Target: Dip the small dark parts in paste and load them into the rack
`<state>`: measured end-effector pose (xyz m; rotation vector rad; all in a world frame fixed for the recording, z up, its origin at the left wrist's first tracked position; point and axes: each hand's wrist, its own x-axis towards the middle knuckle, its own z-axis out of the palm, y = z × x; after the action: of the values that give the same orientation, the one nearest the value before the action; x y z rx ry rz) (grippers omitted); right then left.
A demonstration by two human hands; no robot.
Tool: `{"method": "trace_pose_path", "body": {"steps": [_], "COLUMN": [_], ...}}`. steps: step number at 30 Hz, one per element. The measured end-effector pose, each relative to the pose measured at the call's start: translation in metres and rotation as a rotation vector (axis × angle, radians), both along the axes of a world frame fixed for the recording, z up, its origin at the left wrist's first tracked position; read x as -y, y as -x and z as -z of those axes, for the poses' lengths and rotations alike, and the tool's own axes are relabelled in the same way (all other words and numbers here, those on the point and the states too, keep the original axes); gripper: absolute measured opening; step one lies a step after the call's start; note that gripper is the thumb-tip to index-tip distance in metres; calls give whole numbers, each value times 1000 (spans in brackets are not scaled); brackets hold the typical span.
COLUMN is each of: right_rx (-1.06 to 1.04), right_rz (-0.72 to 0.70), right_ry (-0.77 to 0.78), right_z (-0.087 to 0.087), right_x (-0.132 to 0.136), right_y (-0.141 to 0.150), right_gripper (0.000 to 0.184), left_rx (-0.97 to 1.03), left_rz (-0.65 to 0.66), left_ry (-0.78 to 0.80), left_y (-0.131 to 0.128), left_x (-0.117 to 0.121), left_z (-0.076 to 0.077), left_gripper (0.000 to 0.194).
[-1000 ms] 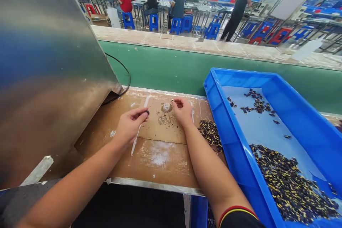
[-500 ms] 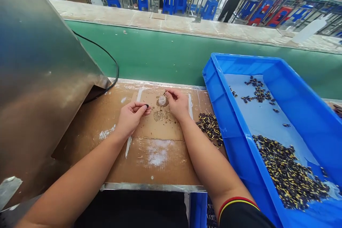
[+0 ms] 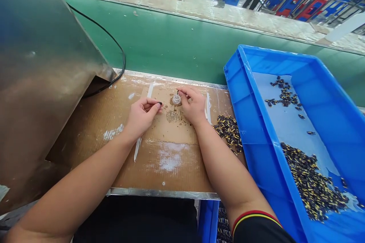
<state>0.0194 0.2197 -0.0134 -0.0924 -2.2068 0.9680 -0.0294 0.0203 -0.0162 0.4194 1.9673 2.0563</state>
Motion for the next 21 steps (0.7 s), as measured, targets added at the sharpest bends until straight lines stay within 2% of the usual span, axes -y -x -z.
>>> {"method": "trace_pose_path", "body": {"steps": [21], "right_rx": [-25], "right_rz": [-8], "right_ry": [-87], "right_z": [1], "right_x": [2], "right_y": [-3], "right_gripper": [20], "left_rx": [-14], "left_rz": [4], "left_ry": [23], "left_y": [-1], "left_x": [2], "left_z": [-4], "left_gripper": [15]}}
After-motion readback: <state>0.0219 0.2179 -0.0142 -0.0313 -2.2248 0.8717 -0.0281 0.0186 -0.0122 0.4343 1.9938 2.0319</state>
